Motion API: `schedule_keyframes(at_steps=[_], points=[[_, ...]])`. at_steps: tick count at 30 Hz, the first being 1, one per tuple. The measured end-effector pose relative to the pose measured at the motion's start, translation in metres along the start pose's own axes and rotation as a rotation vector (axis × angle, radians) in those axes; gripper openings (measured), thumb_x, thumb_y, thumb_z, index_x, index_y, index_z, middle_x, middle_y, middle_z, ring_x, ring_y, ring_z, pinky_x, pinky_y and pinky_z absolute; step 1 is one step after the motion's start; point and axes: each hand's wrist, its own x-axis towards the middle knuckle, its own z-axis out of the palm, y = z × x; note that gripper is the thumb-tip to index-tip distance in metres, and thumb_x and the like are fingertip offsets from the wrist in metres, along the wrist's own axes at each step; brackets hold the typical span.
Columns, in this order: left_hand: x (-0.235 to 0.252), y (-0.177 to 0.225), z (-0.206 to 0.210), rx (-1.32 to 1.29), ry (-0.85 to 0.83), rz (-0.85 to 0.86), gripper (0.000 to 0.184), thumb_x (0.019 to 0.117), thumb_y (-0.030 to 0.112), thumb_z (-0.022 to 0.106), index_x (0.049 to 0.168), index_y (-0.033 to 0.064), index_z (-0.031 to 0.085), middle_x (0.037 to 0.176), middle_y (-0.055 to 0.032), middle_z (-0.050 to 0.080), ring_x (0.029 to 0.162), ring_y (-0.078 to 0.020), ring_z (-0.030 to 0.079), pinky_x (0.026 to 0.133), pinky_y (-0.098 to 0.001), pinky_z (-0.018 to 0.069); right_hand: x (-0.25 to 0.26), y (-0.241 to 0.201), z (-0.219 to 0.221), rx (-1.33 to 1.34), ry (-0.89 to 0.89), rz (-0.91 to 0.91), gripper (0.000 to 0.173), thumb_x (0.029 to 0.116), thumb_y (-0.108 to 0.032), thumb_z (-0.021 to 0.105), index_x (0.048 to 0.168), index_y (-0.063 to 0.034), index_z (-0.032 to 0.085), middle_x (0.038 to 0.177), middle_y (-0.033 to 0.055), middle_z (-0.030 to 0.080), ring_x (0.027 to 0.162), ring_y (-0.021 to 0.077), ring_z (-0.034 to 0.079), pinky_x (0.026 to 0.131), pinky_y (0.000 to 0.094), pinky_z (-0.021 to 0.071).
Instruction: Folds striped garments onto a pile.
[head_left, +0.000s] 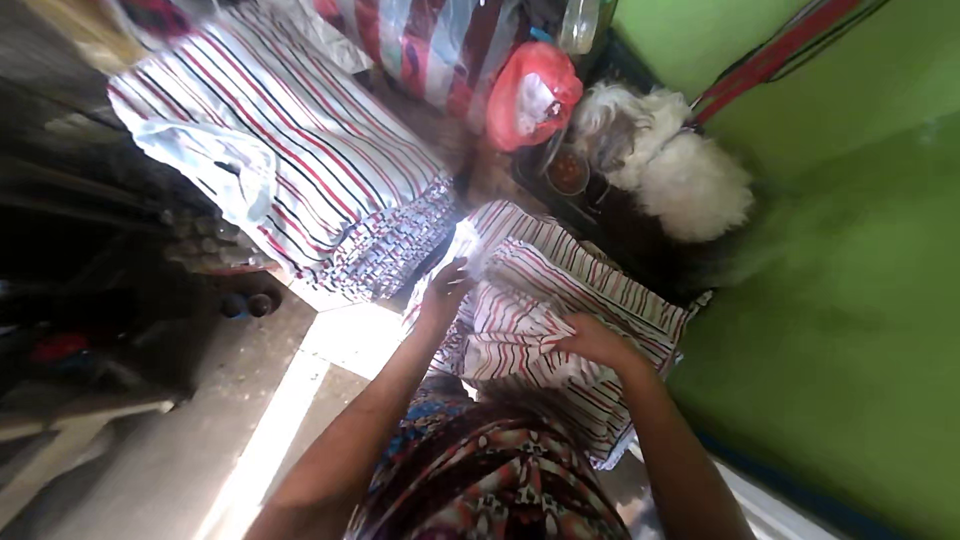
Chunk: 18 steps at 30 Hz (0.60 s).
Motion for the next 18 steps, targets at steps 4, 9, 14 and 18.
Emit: schedule_keyframes(at_steps=[4, 9, 14, 18], points=[[-0.045, -0.019, -0.009, 0.398, -0.047, -0.095, 0.039, 0.1071, 0.027, 0.052, 0.119, -0.0073, 0.064, 0.107, -0.0226, 0.068, 0.095, -0.0303, 0.067, 0.089, -0.0496, 0.0531, 0.000, 0.000, 0.000, 0.018, 0.000, 0.020, 0.045, 0.0965, -0.019, 0.071, 0.130, 0.0103, 0.059, 0.126, 0.0299, 0.062, 0.118, 0.0378, 0.060, 0.105, 0.0535, 0.0437], [-0.063, -0.017, 0.014, 0.570, -0.380, -0.285, 0.055, 0.1065, 0.047, 0.049, 0.121, -0.0024, 0.067, 0.116, -0.0244, 0.067, 0.112, -0.0403, 0.063, 0.100, -0.0629, 0.0440, 0.002, 0.001, 0.002, 0.034, -0.002, -0.004, 0.044, 0.0964, -0.020, 0.071, 0.126, 0.0103, 0.060, 0.120, 0.0282, 0.064, 0.112, 0.0345, 0.062, 0.101, 0.0515, 0.0461], [-0.062, -0.036, 0.019, 0.149, -0.413, -0.210, 0.032, 0.1001, 0.024, 0.066, 0.115, -0.0038, 0.066, 0.101, -0.0113, 0.067, 0.091, -0.0149, 0.063, 0.088, -0.0358, 0.0522, 0.003, 0.000, 0.000, 0.005, -0.029, 0.017, 0.042, 0.0956, -0.016, 0.071, 0.126, 0.0098, 0.060, 0.118, 0.0275, 0.064, 0.109, 0.0344, 0.062, 0.099, 0.0519, 0.0465], [-0.064, -0.030, 0.005, -0.300, -0.342, -0.170, 0.021, 0.0958, 0.010, 0.057, 0.115, 0.0017, 0.060, 0.098, 0.0010, 0.067, 0.088, -0.0055, 0.065, 0.081, -0.0272, 0.0562, 0.002, 0.000, -0.001, -0.015, -0.065, 0.014, 0.044, 0.0928, -0.018, 0.076, 0.125, 0.0090, 0.061, 0.118, 0.0262, 0.064, 0.109, 0.0331, 0.062, 0.099, 0.0512, 0.0465]])
